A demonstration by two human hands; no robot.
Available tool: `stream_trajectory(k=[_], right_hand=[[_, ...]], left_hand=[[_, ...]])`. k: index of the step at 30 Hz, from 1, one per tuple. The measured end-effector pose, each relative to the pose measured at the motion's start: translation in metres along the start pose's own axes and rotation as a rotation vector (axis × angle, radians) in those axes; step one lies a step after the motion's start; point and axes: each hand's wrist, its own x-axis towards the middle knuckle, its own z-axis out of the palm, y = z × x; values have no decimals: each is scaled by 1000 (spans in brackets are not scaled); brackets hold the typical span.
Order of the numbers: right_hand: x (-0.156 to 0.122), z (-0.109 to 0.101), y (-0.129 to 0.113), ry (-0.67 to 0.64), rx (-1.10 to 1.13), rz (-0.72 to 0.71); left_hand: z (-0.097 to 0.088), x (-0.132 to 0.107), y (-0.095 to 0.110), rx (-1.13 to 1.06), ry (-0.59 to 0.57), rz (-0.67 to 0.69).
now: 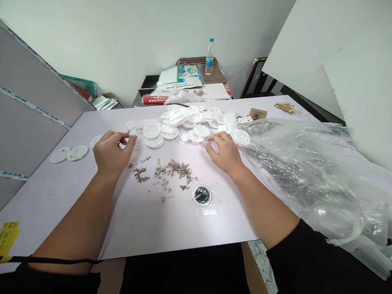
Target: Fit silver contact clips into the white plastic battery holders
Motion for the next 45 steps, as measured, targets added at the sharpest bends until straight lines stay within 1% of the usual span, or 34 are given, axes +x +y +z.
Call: stream_trajectory(k=[2, 4, 6, 7, 9, 10, 13, 15, 17, 19, 22, 27, 31, 33, 35, 37, 39, 41, 42, 44, 45], right_hand=[[0, 5, 7, -44, -70, -33], [0, 10, 9, -100, -117, -63], [-1, 14, 8, -145, -118, -64], [0, 15, 7, -160, -107, -57], [1, 17, 6, -182, -81, -51], [1, 17, 6, -193, -77, -52], [3, 17, 6, -231, -87, -56], [2, 16, 6, -240, -98, -63], [2, 14, 5, -232, -110, -82], [1, 13, 4, -213, -123, -111], [2, 10, 3, -182, -150, -148], [4, 6, 2, -164, -192, -140], [4, 6, 8, -154, -188, -207], [4, 6, 13, -137, -189, -237], [5, 5, 16, -116, -194, -257], [6, 3, 17, -61, -178, -288], [6, -1, 13, 42, -129, -318], [5, -3, 7, 144, -51, -344], [5, -3, 4, 168, -4, -357], [1, -2, -5, 149, 113, -390], [-2, 0, -9, 123, 177, -408]], left_hand=[[-1, 6, -28, 76, 52, -71], [-1, 8, -49, 147, 59, -124], [-1, 7, -58, 172, 51, -139], [0, 6, -58, 180, 53, -146], [2, 4, -47, 172, 13, -144], [3, 3, -38, 137, -43, -116], [10, -5, -7, -146, -276, 32], [15, -13, 12, -288, -473, 167], [19, -21, 26, -308, -622, 226], [21, -26, 35, -275, -704, 235], [22, -28, 44, -216, -746, 238], [20, -18, 57, -94, -800, 226], [18, -15, 65, 54, -847, 217], [17, -15, 66, 99, -842, 228], [16, -17, 65, 96, -811, 230], [16, -19, 63, 27, -762, 194], [15, -21, 62, -109, -716, 101], [14, -22, 62, -296, -679, -61], [14, -23, 63, -406, -667, -158], [13, -25, 65, -663, -654, -338], [13, -26, 67, -799, -654, -403]])
